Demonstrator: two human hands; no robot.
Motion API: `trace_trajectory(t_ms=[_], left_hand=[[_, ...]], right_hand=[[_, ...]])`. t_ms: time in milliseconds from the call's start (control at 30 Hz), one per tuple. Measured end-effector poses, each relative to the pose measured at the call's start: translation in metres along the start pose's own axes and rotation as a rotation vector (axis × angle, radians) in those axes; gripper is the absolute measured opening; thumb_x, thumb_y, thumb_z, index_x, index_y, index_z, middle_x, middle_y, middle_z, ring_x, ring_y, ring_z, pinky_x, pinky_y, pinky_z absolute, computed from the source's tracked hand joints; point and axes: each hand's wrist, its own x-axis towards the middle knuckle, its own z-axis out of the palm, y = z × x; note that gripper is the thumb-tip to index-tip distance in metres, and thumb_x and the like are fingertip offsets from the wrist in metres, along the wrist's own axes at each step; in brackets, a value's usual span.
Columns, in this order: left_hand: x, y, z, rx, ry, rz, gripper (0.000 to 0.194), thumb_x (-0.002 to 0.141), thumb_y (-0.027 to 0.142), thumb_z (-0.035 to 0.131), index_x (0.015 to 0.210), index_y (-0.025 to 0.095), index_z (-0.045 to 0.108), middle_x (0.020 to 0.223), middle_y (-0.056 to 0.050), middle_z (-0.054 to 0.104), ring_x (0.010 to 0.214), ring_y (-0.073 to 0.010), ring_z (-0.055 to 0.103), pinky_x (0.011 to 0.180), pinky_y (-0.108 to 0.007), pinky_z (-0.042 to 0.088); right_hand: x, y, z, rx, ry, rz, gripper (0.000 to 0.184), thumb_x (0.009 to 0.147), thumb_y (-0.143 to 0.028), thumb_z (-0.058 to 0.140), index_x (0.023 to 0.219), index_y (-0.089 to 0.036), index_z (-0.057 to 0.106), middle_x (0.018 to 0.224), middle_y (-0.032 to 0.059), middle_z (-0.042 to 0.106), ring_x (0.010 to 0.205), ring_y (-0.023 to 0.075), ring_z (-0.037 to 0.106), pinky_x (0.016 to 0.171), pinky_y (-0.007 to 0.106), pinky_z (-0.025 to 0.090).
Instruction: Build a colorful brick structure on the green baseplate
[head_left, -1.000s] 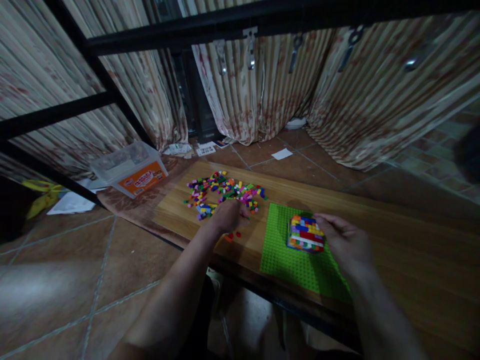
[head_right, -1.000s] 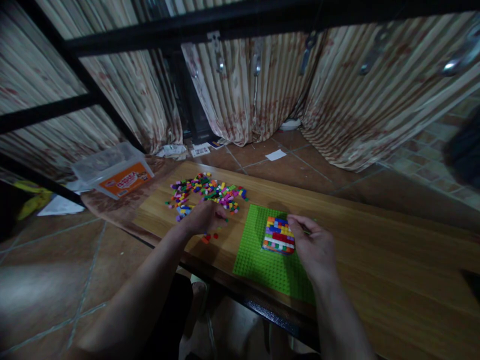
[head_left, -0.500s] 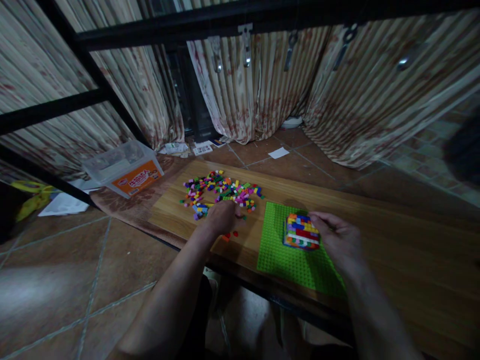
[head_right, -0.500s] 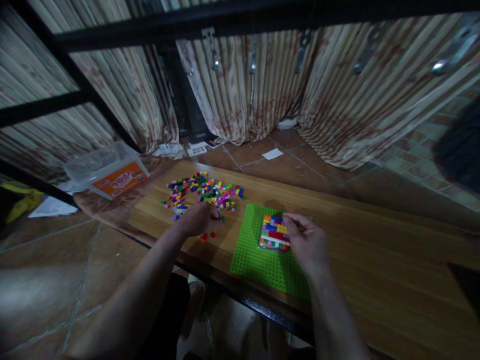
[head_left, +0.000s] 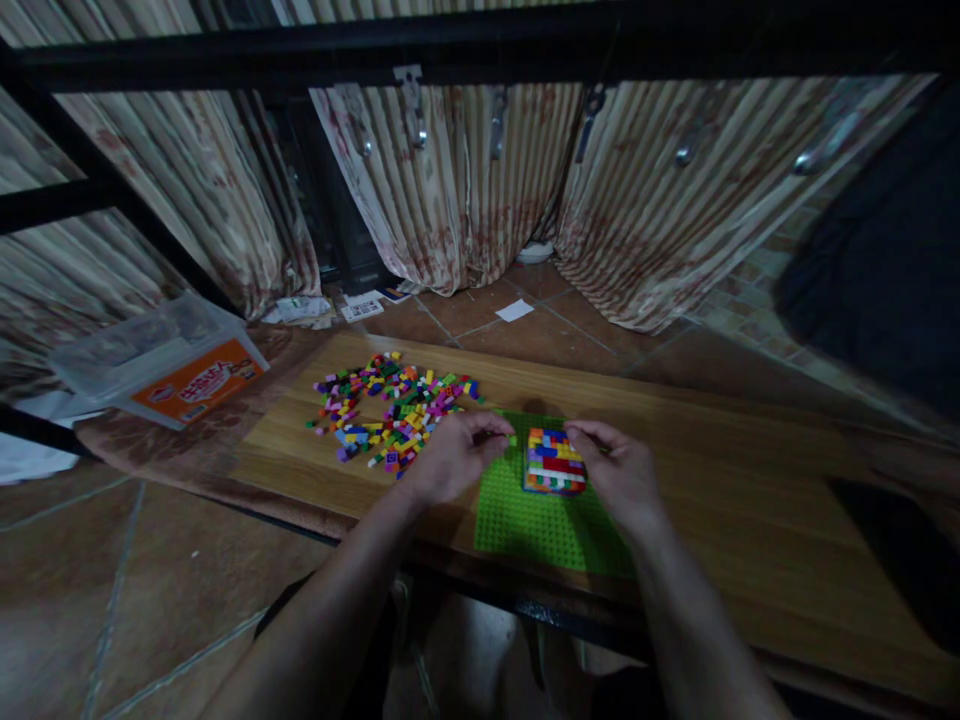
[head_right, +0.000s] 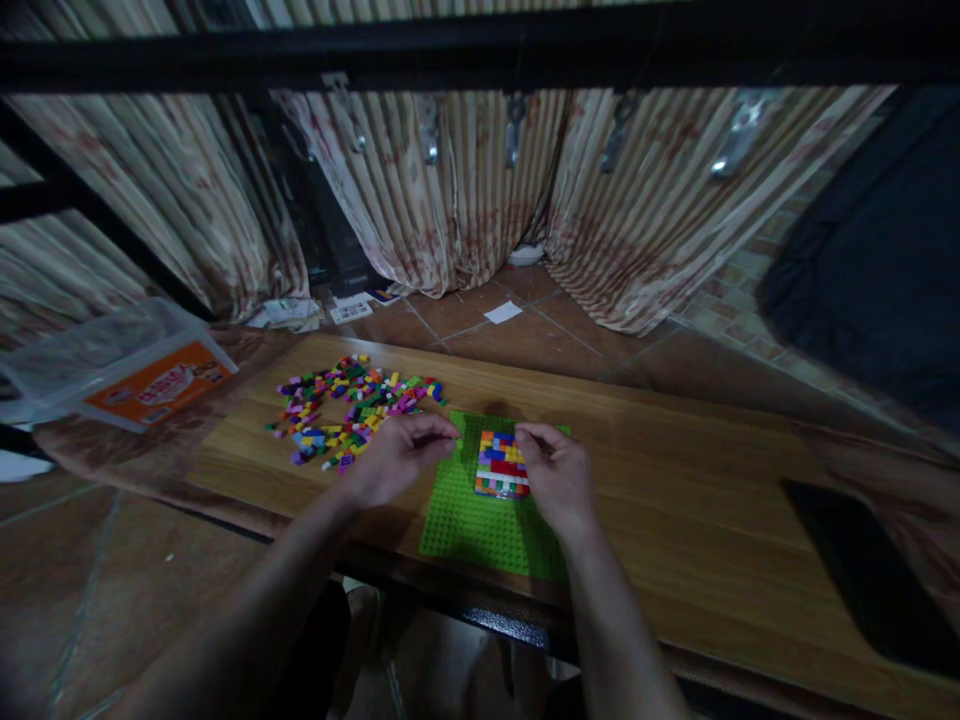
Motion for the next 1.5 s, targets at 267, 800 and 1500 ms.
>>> trace_trajectory(t_ms=[267,800,1500], left_hand=[[0.007,0.013,0.030,0.233,0.093,0.060,0.016,0.084,0.019,0.055,0.092,0.019,0.069,0.086,-0.003,0.071,0.078,-0.0161,0.064,0.074,-0.026,0.048],[0.010,0.015,0.031,0.398,0.066,0.132,0.019,0.085,0.015,0.054,0.096,0.020,0.069,0.092,-0.005,0.070,0.085,-0.0175,0.064,0.080,-0.029,0.048],[0.005,0.014,0.044,0.356,0.194,0.120,0.011,0.083,0.017,0.057,0.087,0.018,0.067,0.084,-0.003,0.069,0.076,-0.0147,0.064,0.071,-0.025,0.050]], right_hand=[[-0.001,0.000,-0.001,-0.017,-0.028,-0.014,0.030,0.075,-0.044,0.063,0.085,-0.018,0.073,0.083,0.0070,0.075,0.074,0.0221,0.068,0.071,0.035,0.052],[-0.001,-0.001,-0.001,-0.037,-0.042,-0.023,0.028,0.077,-0.040,0.060,0.087,-0.018,0.073,0.083,0.0072,0.075,0.072,0.0213,0.067,0.066,0.033,0.051],[0.000,0.003,-0.001,-0.139,-0.030,-0.076,0.028,0.079,-0.040,0.058,0.090,-0.019,0.073,0.089,0.0074,0.075,0.077,0.0223,0.068,0.070,0.034,0.051]])
